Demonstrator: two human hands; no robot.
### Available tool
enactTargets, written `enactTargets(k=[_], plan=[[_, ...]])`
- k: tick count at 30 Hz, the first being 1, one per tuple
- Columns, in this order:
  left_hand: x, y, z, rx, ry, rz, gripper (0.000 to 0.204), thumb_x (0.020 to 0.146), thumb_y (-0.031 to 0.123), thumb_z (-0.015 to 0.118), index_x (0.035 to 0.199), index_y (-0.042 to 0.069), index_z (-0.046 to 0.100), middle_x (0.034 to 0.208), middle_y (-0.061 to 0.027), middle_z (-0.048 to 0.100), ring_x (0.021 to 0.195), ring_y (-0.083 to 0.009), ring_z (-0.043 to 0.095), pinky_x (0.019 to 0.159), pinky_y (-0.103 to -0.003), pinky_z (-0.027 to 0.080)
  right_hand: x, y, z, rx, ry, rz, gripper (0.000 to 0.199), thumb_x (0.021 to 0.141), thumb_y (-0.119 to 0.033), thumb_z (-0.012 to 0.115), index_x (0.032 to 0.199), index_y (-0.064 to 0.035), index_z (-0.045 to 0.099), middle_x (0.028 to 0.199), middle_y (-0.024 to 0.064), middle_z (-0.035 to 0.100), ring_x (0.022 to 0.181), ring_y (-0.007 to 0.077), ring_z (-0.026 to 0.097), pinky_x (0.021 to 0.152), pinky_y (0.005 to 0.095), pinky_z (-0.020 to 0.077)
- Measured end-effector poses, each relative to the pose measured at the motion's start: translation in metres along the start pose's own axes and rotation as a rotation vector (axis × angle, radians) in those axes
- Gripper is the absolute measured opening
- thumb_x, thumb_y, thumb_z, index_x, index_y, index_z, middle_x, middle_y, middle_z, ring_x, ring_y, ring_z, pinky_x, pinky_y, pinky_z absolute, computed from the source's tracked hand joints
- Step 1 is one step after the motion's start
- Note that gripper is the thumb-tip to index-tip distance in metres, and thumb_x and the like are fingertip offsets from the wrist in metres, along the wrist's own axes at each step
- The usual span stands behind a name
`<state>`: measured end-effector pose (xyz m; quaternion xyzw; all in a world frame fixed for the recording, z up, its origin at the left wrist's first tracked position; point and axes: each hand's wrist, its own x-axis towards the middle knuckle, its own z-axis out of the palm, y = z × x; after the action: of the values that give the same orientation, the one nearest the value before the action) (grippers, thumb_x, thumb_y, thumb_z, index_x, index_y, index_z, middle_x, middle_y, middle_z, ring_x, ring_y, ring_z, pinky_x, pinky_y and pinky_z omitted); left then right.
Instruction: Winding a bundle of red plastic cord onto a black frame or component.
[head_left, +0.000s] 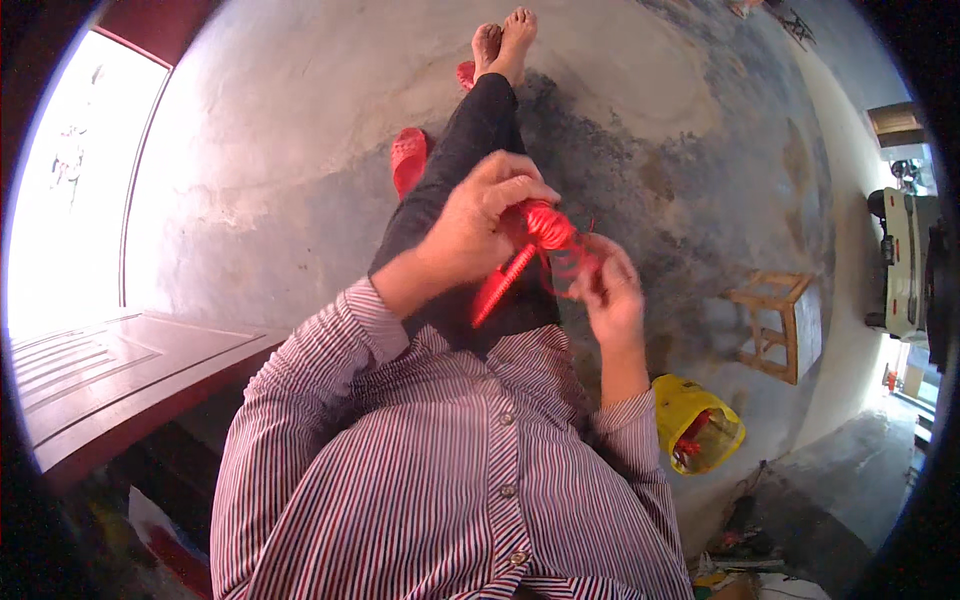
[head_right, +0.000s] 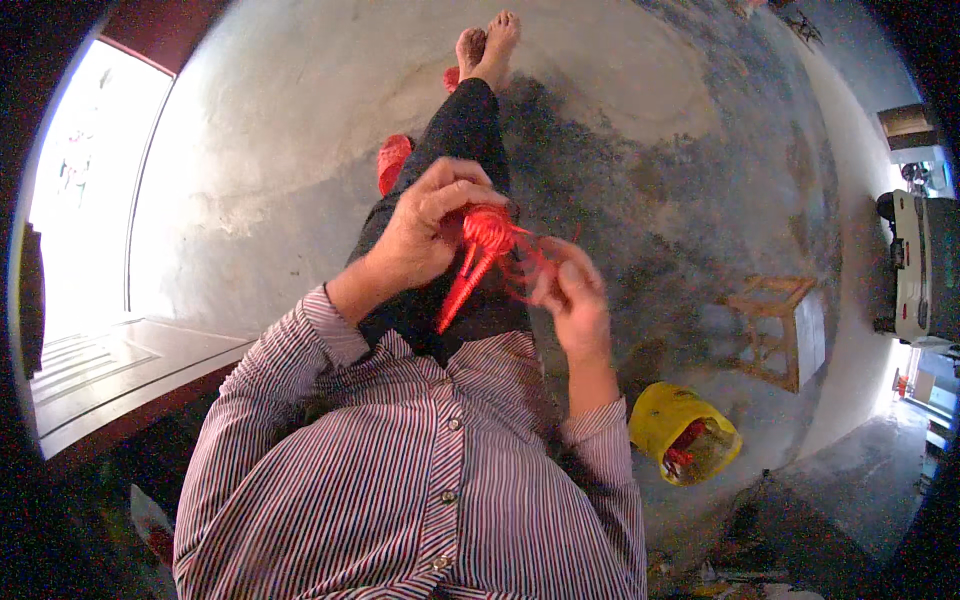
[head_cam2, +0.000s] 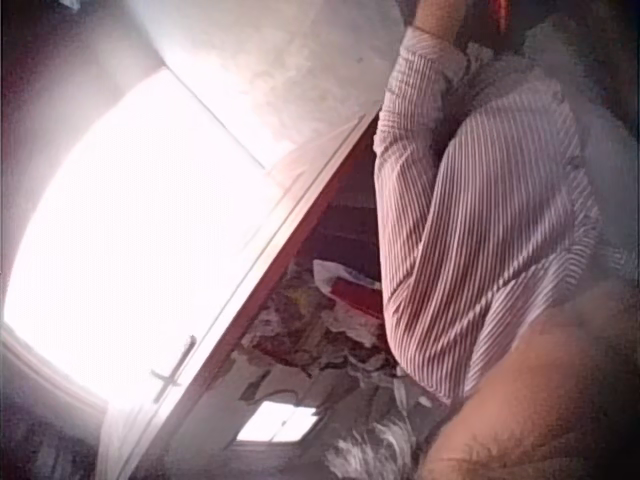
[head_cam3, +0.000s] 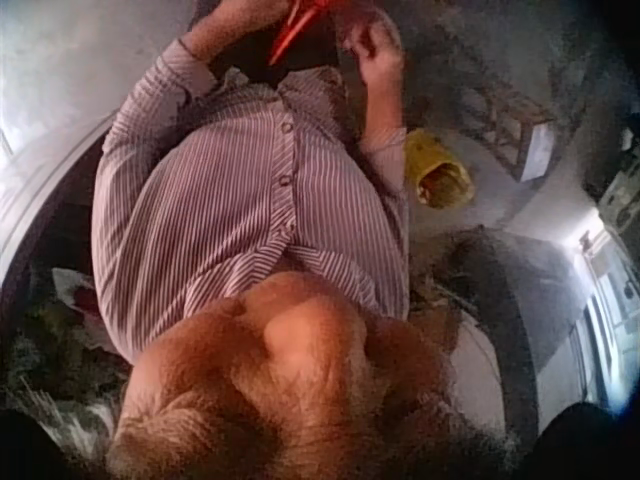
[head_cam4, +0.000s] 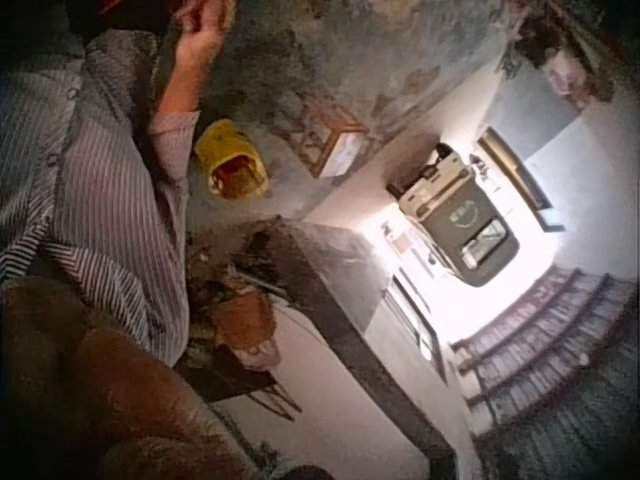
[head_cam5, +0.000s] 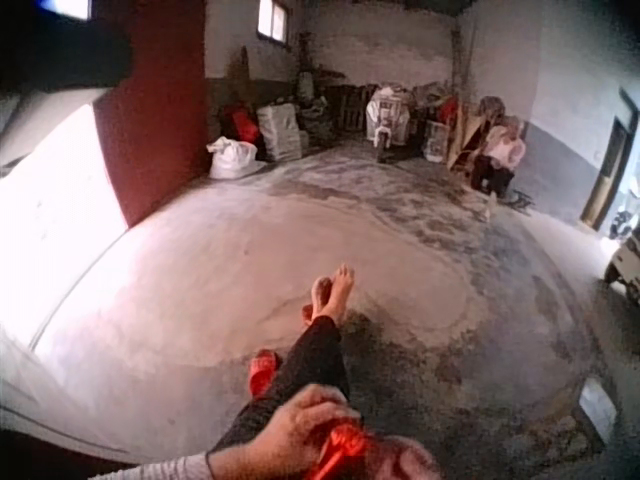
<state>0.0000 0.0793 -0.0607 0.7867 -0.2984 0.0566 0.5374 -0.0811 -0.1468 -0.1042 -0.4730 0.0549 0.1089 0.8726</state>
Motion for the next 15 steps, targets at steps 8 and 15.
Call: enactTargets(k=[8,15], plan=[[0.008,-0.039,0.028,0.529,-0.467,-0.267,0.033,0.064,0.007,0.063,0.097,0.008,0.063,0.099,-0.0132,0.055,0.097,-0.0336,0.056,0.083,-0.043,0.047,0.056,0.022,0.013,-1.476,0.176,-0.196,0.037,0.073,-0.018,0.073,0.106,-0.0054,0.061,0.104,0.0098,0.058,0.091,0.0288,0.061,0.079,0.0386,0.0501],[-0.014,-0.037,0.031,0.324,-0.051,0.048,0.035,0.068,0.011,0.066,0.102,0.002,0.06,0.097,-0.0166,0.058,0.096,-0.0347,0.056,0.086,-0.042,0.047,0.036,-0.006,0.015,-1.238,0.268,-0.464,0.034,0.07,-0.017,0.077,0.097,-0.0016,0.063,0.109,0.0101,0.059,0.098,0.0285,0.061,0.084,0.036,0.049]])
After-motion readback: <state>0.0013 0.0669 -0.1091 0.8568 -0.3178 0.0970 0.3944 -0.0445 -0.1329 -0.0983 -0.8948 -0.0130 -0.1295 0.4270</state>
